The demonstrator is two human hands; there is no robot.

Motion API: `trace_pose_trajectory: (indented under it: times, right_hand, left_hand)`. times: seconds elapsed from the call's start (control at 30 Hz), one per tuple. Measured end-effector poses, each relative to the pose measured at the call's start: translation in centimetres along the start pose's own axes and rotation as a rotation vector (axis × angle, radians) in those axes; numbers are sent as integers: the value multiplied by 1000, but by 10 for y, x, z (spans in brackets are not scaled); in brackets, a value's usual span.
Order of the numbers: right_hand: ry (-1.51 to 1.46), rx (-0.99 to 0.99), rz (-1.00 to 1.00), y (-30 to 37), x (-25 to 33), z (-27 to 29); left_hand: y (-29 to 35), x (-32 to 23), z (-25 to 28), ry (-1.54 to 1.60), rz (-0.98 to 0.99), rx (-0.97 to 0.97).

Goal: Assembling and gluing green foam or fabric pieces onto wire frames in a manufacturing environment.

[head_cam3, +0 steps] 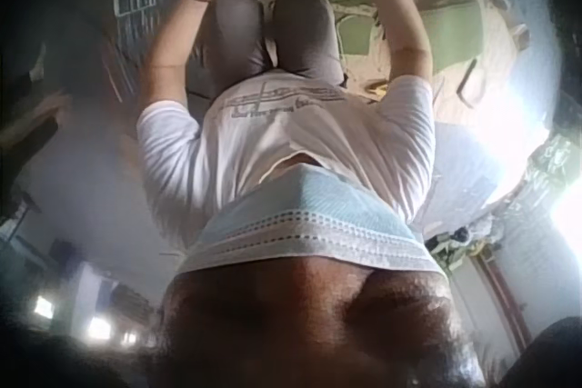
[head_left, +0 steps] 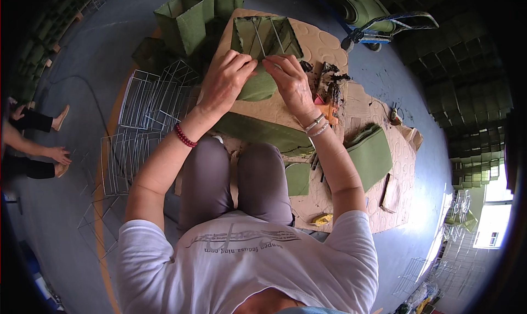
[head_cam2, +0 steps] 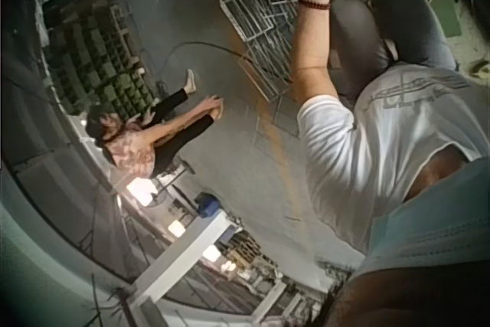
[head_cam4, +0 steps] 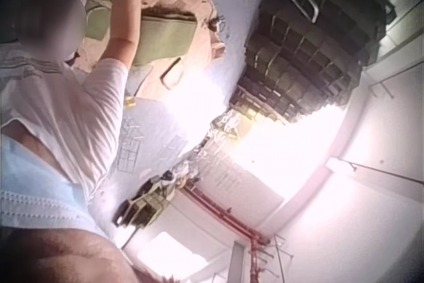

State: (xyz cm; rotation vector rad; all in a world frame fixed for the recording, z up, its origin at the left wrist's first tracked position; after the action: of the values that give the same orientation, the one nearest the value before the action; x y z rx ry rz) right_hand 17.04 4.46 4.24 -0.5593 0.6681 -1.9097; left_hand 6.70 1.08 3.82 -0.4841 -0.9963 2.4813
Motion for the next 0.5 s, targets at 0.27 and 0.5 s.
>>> trace_pose_trajectory:
  times: [0.27,0.5]
  right_hand:
    - [-17,-10,-10,-4,-1,-11]
    - [-270,149,-134,-21,-25,-19]
  left_hand:
    - [-5,7,-18,19,9,55]
    - [-13,18,-28,71,71,118]
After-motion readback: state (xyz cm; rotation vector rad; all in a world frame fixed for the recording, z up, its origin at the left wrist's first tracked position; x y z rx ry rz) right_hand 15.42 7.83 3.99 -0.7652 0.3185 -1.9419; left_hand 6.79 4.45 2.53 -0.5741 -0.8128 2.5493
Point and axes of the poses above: each hand's wrist, its own y-axis away from the middle knuckle, its own z-axis out of the back of the hand, x = y × z, the point moved 10 cm from there along -y, towards the middle knuckle, and after that the axes turned 6 degrees about x, right-handed, at the moved point
